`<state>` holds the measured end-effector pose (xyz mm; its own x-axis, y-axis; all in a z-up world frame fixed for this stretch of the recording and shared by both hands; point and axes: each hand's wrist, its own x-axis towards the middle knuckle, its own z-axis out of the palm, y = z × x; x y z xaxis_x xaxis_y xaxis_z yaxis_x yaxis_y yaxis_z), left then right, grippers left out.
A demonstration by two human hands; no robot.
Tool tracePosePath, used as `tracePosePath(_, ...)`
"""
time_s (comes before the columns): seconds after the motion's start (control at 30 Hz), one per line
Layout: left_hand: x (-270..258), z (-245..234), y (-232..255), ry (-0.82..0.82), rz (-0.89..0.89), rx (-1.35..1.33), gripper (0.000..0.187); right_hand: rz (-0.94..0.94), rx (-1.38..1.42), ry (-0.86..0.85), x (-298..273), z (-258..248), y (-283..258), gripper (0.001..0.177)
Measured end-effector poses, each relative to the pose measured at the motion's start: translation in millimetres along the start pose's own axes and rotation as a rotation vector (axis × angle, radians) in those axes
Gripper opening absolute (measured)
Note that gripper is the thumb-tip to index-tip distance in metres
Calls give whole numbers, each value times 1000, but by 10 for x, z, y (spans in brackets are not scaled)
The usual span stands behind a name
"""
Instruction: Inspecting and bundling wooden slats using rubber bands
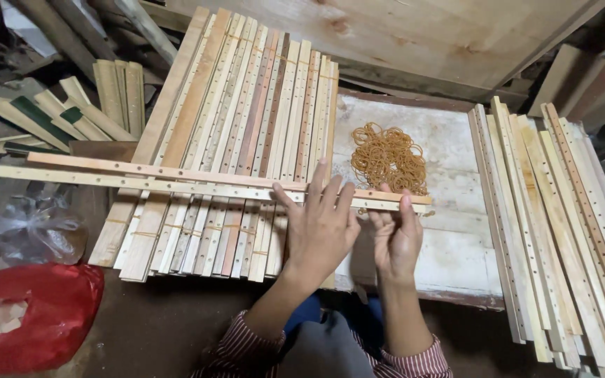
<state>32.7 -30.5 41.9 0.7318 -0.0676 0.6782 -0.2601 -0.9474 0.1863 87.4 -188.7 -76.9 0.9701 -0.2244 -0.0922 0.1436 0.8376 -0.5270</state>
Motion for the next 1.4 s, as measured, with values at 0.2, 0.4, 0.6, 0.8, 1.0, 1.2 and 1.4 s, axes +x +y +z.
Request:
tracePosePath(0.2, -81, 438, -115, -105, 174, -56, 47, -22, -150, 7, -280, 351, 23, 38)
tracePosePath(0.4, -139, 541, -150, -79, 187, -89, 46, -130, -260, 11, -343, 298, -200, 69)
tracePosePath(0.6, -90, 411, -111, -62, 198, -83, 41, -166, -412, 54, -408, 407, -225, 61)
tracePosePath(0.8, -73, 379, -40, -128, 198, -87, 38, -181, -530, 32, -389, 363, -257, 52)
tracePosePath(1.0, -68, 432, 30, -104, 280, -65, 39, -233, -624, -15, -263, -49, -206, 42)
tracePosePath(1.2, -149, 546, -57, -149, 340, -27, 38, -206, -772, -87, 256, -333, -668, 84)
tracePosePath(1.4, -175, 571, -62, -129, 341, -48, 34, -391, -1497, 82, 785, 212, -685, 20)
